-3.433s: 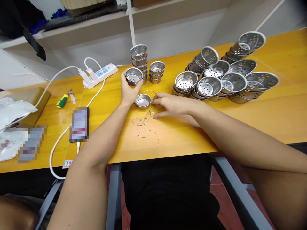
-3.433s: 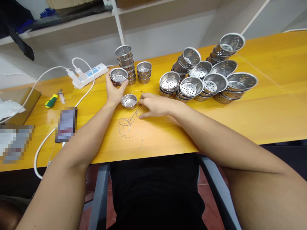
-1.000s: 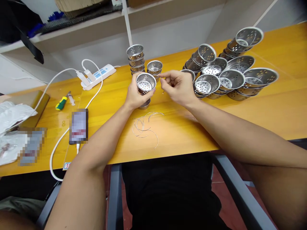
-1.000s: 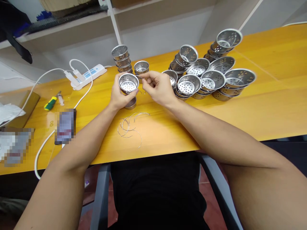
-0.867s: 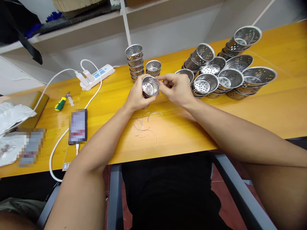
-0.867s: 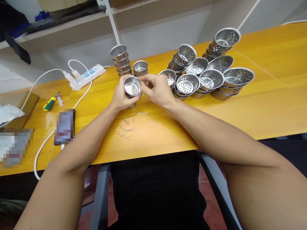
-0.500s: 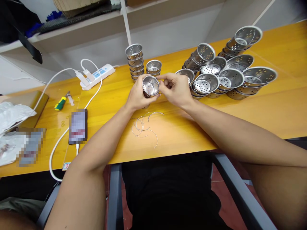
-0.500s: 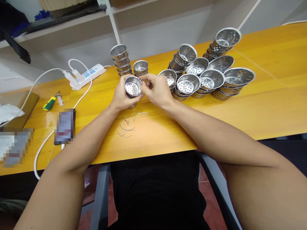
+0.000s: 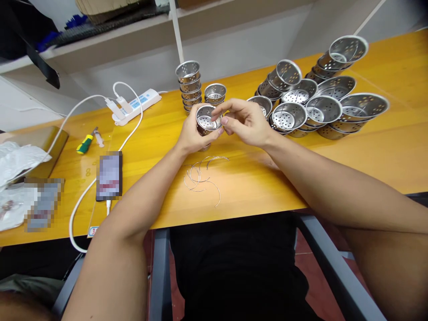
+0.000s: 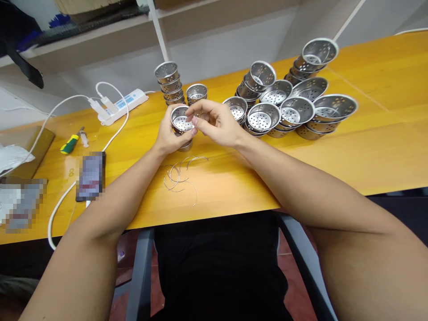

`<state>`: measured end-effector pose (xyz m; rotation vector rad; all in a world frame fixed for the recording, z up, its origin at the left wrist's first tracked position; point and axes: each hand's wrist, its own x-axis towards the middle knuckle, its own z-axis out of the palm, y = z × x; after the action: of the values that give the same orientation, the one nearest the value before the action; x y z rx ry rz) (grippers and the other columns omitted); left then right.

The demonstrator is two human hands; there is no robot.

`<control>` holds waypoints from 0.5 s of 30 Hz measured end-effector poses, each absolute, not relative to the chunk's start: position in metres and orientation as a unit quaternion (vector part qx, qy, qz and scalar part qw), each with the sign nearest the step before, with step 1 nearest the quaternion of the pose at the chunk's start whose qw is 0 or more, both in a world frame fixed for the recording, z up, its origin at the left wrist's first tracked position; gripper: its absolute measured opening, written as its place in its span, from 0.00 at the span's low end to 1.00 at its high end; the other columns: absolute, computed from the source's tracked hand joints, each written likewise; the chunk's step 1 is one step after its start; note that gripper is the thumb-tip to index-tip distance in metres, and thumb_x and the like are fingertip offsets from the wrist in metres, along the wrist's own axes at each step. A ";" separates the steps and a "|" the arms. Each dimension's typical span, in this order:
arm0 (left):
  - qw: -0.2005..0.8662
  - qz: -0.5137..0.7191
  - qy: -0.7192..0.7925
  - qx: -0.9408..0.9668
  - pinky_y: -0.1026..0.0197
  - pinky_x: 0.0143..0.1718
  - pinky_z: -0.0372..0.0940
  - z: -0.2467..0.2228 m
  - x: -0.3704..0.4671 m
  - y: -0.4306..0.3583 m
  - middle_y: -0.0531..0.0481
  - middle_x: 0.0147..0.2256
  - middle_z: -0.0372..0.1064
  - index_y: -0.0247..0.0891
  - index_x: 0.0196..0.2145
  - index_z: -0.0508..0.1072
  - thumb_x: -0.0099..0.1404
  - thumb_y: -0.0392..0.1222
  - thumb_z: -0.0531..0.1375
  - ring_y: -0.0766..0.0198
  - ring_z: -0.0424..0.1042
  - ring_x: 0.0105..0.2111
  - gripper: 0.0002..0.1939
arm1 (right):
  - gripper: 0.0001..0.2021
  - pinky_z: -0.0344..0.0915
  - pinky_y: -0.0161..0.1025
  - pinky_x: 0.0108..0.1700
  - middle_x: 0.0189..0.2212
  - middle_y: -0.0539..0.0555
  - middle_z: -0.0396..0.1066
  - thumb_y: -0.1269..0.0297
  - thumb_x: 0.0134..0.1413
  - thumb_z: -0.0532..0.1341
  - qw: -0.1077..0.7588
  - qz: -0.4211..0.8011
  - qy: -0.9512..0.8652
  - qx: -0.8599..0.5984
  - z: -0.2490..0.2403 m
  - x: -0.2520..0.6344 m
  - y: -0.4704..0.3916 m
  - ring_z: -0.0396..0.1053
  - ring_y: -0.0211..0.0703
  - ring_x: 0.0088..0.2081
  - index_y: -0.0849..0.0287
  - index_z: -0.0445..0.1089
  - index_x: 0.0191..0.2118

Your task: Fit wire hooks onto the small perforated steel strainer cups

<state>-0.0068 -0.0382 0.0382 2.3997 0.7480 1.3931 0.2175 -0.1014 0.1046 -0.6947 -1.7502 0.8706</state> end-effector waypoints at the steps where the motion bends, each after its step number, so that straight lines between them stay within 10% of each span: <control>1: 0.135 0.480 0.257 0.828 0.36 0.72 0.75 0.038 -0.008 -0.037 0.43 0.60 0.78 0.51 0.73 0.62 0.70 0.73 0.72 0.45 0.83 0.62 0.45 | 0.29 0.67 0.45 0.32 0.40 0.56 0.82 0.27 0.62 0.74 0.497 0.370 -0.732 -0.284 0.106 0.220 -0.101 0.68 0.44 0.32 0.49 0.82 0.46; 15: 0.171 0.468 0.250 0.830 0.39 0.66 0.80 0.041 -0.006 -0.036 0.45 0.55 0.80 0.48 0.68 0.67 0.68 0.67 0.76 0.49 0.86 0.54 0.41 | 0.32 0.54 0.43 0.25 0.24 0.47 0.67 0.27 0.47 0.84 0.511 0.404 -0.702 -0.287 0.096 0.217 -0.091 0.58 0.41 0.24 0.48 0.74 0.36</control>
<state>-0.0058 -0.0363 0.0411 2.3576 0.7083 1.3278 0.2166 -0.0910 0.0964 -0.6914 -1.6897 0.9731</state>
